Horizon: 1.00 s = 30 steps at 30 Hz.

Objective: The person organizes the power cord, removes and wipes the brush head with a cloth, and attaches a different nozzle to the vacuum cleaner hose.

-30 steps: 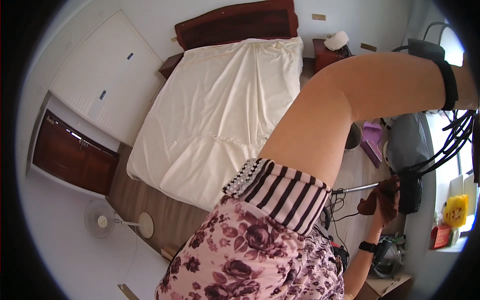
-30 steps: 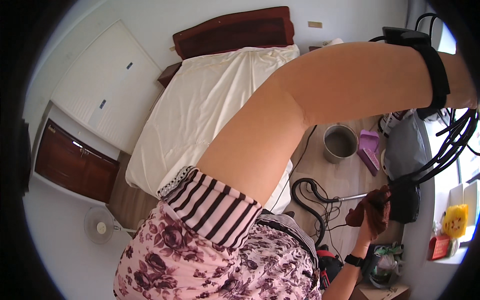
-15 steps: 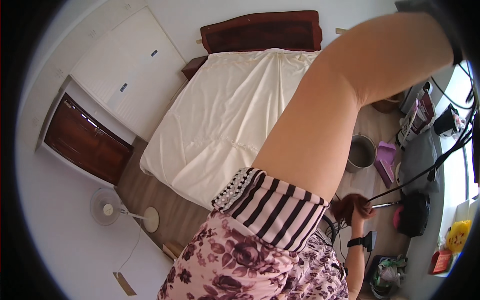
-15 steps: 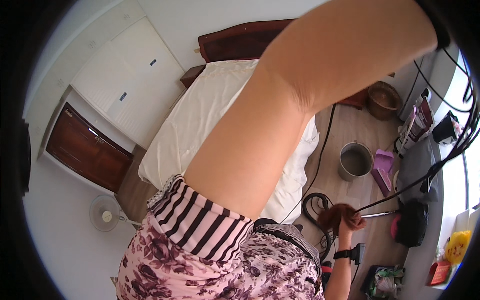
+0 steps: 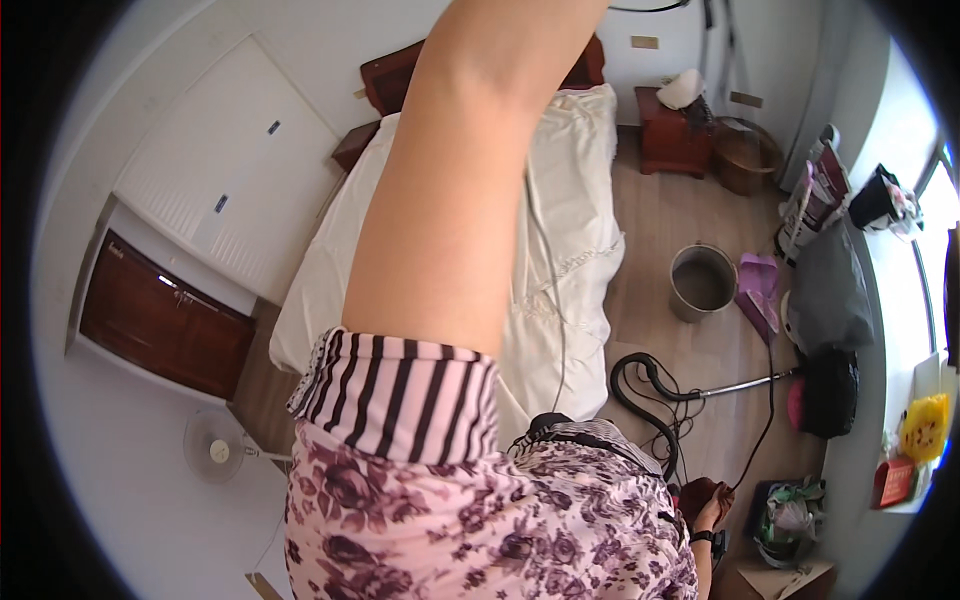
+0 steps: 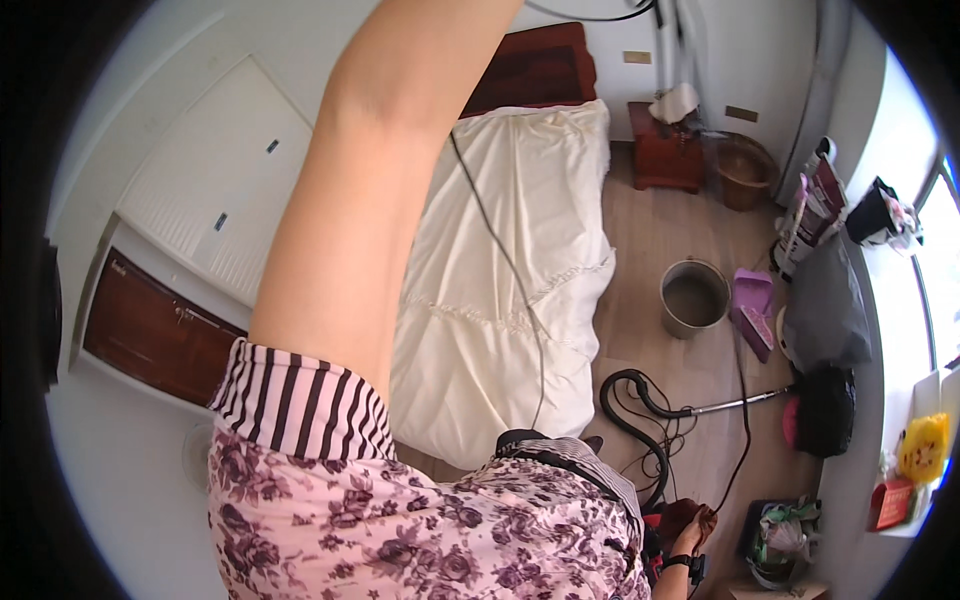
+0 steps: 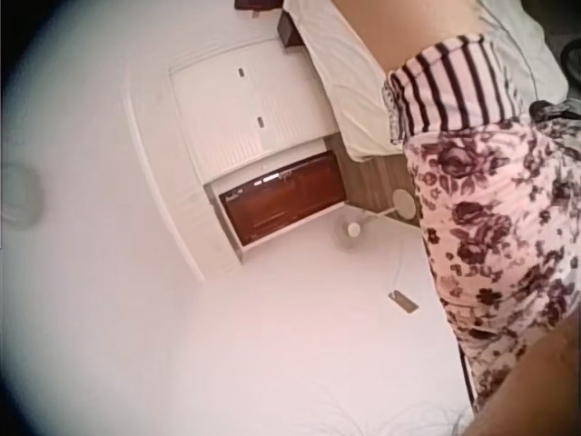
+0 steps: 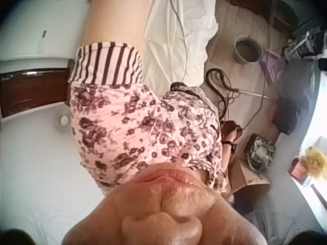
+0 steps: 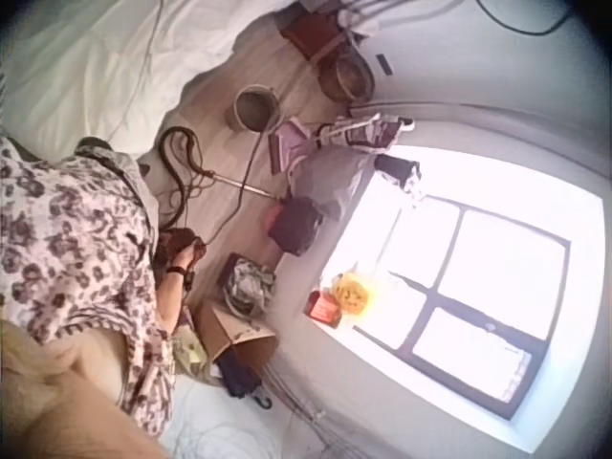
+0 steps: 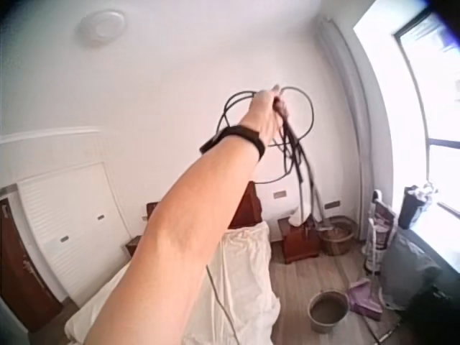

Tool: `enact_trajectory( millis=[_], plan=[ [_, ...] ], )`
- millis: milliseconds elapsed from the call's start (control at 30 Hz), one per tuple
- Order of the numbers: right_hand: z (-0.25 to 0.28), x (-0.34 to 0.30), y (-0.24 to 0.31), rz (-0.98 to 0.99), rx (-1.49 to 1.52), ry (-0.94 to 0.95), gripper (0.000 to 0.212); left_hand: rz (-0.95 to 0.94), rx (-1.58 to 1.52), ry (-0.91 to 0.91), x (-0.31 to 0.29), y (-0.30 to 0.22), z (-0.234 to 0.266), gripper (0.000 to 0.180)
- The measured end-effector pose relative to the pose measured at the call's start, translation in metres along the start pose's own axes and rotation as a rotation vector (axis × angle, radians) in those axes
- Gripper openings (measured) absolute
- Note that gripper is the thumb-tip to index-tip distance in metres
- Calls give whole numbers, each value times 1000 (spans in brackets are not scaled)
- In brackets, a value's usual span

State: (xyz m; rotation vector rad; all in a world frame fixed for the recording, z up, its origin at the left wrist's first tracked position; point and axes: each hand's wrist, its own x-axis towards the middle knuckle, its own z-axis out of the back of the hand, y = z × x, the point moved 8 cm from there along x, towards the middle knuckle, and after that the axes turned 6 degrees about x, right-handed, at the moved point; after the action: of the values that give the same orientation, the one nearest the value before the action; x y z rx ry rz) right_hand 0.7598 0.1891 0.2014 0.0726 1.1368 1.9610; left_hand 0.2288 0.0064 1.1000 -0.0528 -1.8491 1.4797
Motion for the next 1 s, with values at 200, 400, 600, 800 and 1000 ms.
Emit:
enact_trajectory(
  millis=[200, 400, 600, 800, 1000],
  plan=[
    [128, 58, 179, 384, -55, -240, 29, 462, 239, 73, -20, 177, 5, 22],
    [241, 256, 430, 296, -226, -248, 43, 903, -235, 288, 44, 393, -92, 15],
    [321, 272, 681, 1194, -335, -276, 21, 883, -418, 593, 41, 403, -247, 25],
    [292, 281, 701, 945, -284, -58, 29, 1001, -303, 427, 39, 417, -277, 17],
    [280, 305, 649, 980, 7, -135, 38, 850, -254, 373, 77, 409, -286, 10]
  ],
)
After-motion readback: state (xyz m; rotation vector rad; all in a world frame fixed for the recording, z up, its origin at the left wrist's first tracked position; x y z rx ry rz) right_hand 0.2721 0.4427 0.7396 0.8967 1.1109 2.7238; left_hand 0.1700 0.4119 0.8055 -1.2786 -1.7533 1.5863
